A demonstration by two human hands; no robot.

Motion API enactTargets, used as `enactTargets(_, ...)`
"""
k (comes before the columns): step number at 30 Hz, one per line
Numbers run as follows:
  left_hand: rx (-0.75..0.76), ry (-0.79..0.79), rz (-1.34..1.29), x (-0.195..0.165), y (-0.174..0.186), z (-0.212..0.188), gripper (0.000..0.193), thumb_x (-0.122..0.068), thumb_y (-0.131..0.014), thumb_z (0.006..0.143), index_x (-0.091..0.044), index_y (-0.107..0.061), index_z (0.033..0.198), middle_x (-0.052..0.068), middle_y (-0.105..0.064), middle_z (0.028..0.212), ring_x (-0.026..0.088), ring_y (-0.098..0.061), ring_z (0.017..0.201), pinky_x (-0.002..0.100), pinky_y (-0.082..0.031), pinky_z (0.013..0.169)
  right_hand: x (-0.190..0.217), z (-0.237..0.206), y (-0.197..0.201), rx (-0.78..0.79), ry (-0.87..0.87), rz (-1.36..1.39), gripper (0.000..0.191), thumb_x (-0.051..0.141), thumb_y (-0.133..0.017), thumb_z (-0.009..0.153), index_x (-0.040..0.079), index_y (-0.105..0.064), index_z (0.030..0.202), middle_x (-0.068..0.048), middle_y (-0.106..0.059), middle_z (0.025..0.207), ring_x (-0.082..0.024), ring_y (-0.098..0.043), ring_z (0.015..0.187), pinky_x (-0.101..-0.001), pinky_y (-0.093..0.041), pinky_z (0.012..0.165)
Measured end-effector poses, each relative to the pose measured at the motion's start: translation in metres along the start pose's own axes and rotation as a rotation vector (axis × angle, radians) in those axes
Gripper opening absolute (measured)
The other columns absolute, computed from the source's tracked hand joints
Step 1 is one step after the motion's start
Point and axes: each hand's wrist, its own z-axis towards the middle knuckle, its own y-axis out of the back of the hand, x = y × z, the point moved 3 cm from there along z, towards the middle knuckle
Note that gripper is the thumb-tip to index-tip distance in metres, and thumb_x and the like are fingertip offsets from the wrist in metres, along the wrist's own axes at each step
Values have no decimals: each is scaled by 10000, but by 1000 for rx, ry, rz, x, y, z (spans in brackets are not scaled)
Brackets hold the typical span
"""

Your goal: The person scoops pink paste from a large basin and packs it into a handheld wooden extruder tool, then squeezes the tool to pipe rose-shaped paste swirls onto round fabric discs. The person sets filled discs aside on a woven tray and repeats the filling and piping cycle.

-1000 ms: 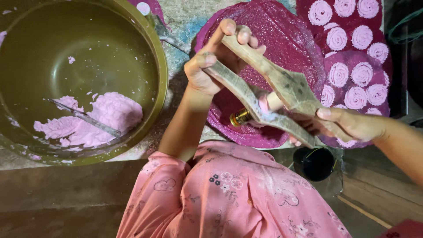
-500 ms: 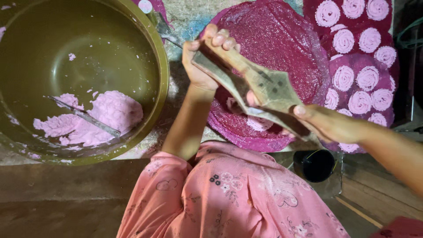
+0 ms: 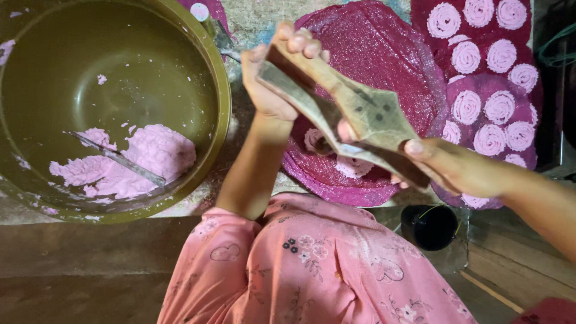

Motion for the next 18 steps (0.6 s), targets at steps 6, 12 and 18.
enactTargets(6,14,-13,30,-4,2,19,314,-404,-520,954,-114,-551,1071,32,-587,1011,216,-590,1035,427,-492,1035,18,10,10,-131,104,-88,712,637,-350,968,38,-734,976,-53,-691,760,-170,-620,695,-335,-513,634)
enactTargets(12,-16,21,58,-30,-7,-3,290,-411,-524,952,-143,-553,1060,20,-587,1000,187,-589,986,404,-497,1012,20,15,-23,-59,55,37,705,640,-357,939,45,-733,935,-55,-702,744,-173,-607,644,-340,-487,577)
enactTargets(18,-2,3,-29,13,-4,1,311,-412,-514,952,-123,-534,1064,28,-565,992,210,-576,1006,428,-464,1019,9,-12,-3,-80,24,-4,713,658,-326,956,67,-721,904,-58,-687,697,-149,-611,631,-305,-494,579)
